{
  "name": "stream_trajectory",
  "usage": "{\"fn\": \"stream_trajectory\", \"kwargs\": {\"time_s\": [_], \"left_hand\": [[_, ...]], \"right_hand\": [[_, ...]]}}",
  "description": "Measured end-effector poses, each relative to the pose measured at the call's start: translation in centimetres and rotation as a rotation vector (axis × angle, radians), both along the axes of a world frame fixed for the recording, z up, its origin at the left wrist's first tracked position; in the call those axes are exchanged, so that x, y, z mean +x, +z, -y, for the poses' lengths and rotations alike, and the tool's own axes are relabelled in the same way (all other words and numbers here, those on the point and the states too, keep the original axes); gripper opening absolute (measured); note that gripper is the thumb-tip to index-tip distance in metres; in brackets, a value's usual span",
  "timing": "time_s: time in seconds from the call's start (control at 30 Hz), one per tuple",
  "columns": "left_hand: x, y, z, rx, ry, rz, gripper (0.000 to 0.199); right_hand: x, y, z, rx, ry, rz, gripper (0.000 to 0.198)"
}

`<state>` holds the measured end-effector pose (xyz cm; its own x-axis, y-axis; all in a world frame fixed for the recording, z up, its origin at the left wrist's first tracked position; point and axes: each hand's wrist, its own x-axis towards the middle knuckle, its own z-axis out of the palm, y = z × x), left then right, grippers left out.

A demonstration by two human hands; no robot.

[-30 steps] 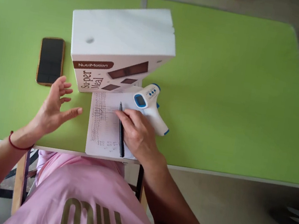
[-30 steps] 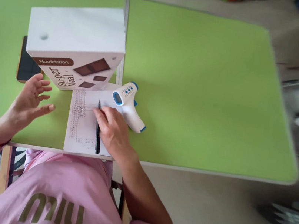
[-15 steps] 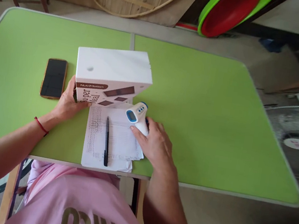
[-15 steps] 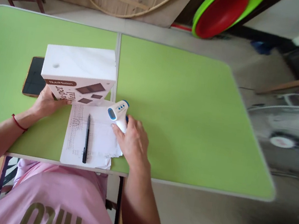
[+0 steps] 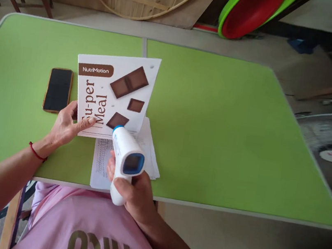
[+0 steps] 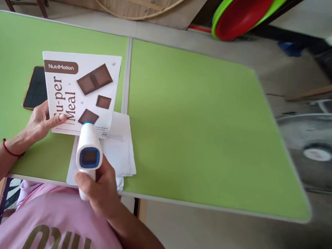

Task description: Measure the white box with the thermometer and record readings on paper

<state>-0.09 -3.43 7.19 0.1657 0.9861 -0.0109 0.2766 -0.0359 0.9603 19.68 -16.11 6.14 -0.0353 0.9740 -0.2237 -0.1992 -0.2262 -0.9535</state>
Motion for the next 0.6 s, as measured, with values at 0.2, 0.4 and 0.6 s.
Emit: {"fn": "stream_trajectory", "kwargs": {"time_s": [0.2, 0.4, 0.6], "left_hand": [[-0.1, -0.4, 0.0, -0.005, -0.012, -0.036, 0.063], [-0.2, -0.6, -0.2, -0.004, -0.025, -0.087, 0.064], [-0.4, -0.6, -0.2, 0.001, -0.047, -0.057, 0.062]], "right_hand": [[-0.8, -0.6, -0.9, -0.059, -0.008, -0.079, 0.028], [-1.1, -1.0, -1.0, -0.096, -0.017, -0.119, 0.025], [-1.4, -0.7, -1.3, -0.110, -0.001, -0.160, 0.028]]}}
